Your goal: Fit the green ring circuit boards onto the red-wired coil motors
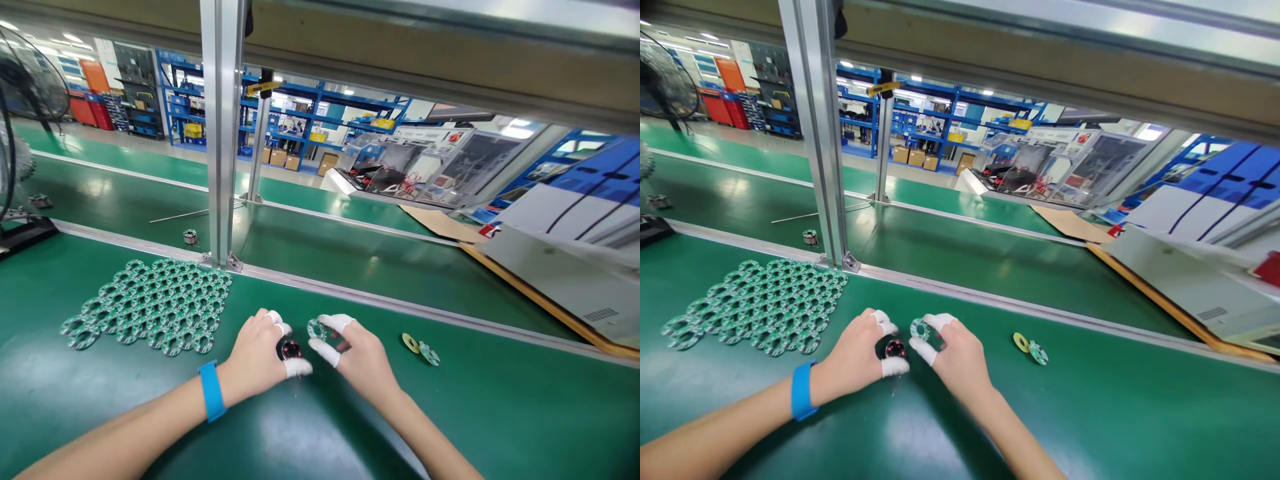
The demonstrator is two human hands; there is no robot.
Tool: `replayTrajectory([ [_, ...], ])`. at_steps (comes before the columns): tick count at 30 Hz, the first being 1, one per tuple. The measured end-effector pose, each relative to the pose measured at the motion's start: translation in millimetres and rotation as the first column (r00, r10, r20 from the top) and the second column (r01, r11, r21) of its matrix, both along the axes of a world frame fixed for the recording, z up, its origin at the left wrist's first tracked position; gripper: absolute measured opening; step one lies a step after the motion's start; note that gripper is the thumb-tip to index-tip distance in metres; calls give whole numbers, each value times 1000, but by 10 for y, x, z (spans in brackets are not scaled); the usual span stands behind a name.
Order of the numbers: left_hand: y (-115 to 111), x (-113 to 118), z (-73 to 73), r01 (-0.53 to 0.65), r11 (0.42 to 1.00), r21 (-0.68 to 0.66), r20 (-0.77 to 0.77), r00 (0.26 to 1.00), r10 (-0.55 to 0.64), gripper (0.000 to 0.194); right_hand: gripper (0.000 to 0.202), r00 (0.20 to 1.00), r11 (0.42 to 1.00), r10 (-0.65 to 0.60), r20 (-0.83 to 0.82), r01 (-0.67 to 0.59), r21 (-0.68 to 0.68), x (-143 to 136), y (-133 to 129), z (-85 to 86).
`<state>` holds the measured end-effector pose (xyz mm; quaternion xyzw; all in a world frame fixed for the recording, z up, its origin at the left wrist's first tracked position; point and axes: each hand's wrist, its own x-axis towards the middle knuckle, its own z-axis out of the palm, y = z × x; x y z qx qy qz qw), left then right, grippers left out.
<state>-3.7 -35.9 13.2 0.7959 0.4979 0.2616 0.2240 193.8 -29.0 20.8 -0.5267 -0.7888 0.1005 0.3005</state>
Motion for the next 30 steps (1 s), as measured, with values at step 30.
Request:
replayTrajectory([
  [30,21,5,-212,29,989,146,-306,952,17,37,29,963,976,116,243,-156,154,-196,-170,-242],
])
